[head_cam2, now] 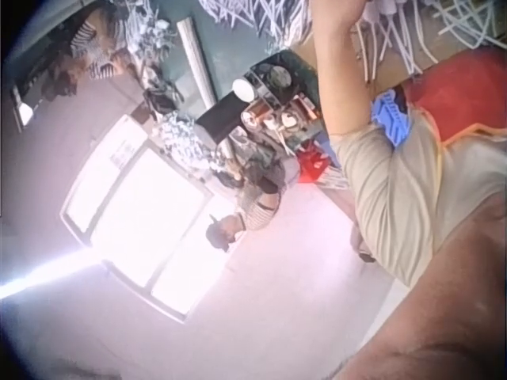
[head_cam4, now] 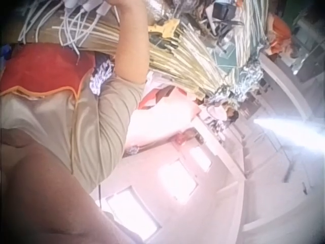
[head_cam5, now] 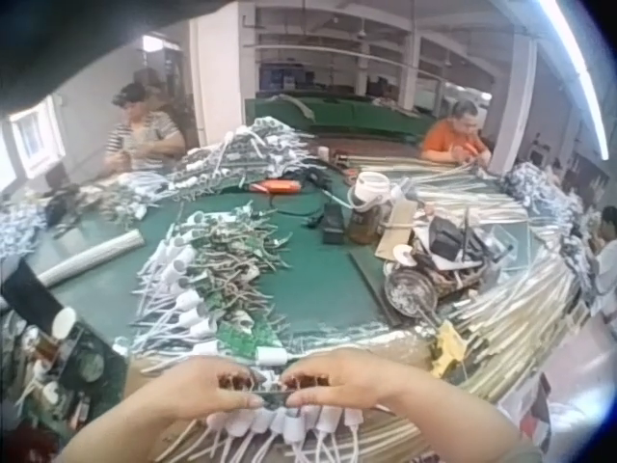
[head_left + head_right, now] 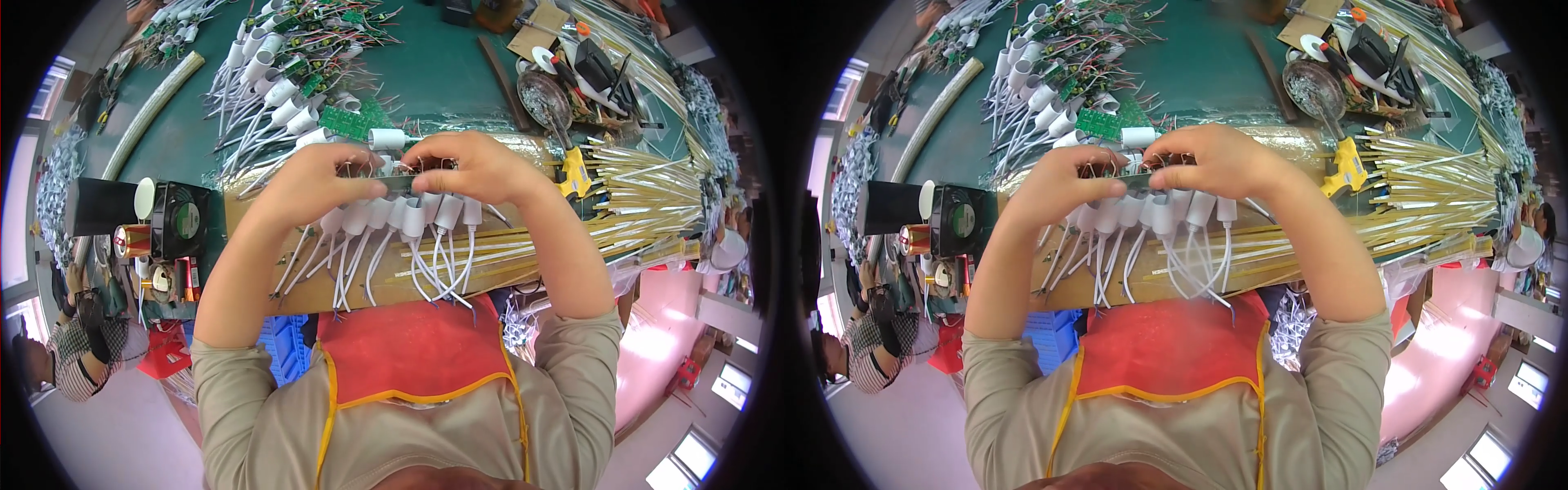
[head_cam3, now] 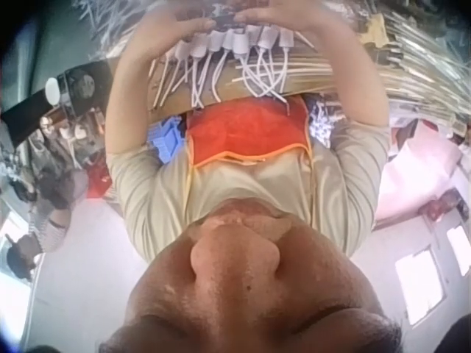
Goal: The person assembles small cylindrical LED components into a circuit board by hand on a production line.
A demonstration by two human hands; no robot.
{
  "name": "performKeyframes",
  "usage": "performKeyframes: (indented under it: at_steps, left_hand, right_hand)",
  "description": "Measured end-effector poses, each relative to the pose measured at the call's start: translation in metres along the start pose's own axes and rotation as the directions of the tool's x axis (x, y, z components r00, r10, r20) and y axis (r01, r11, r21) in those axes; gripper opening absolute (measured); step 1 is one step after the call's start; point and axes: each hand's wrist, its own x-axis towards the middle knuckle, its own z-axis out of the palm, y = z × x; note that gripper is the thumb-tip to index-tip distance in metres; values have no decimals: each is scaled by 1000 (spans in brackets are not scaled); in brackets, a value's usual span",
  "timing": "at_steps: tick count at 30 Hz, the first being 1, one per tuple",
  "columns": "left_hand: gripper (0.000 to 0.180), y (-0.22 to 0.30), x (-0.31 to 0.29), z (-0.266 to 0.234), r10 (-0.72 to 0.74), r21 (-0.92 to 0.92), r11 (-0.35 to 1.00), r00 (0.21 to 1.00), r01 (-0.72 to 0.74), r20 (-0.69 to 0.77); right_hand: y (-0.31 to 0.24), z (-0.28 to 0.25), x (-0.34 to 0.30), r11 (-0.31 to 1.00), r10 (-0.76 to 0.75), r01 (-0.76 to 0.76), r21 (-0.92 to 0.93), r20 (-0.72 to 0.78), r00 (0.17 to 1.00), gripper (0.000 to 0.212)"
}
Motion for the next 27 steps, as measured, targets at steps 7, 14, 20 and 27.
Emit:
performKeyframes:
  at_steps: [7, 14, 20, 27]
  left_hand:
    - [17, -3, 7, 23, 276, 295, 931, 944, -215, -181]
    - [20, -10, 7, 31, 128, -21, 990, 960, -138, -250]
    - [21, -8, 5, 27, 31, -94, 994, 966, -57, -258]
    - [25, -2, 3, 22, -31, -96, 995, 976, 11, -214]
  right_hand:
    - [-24, 2, 14, 918, 338, -318, -238, 50, 940, 44]
    - [-10, 14, 13, 985, 148, -161, -66, -168, 975, 24]
    - [-8, 17, 11, 999, -11, -1, -46, -258, 966, 12]
    - [4, -8, -6, 656, 329, 213, 724, -529, 782, 24]
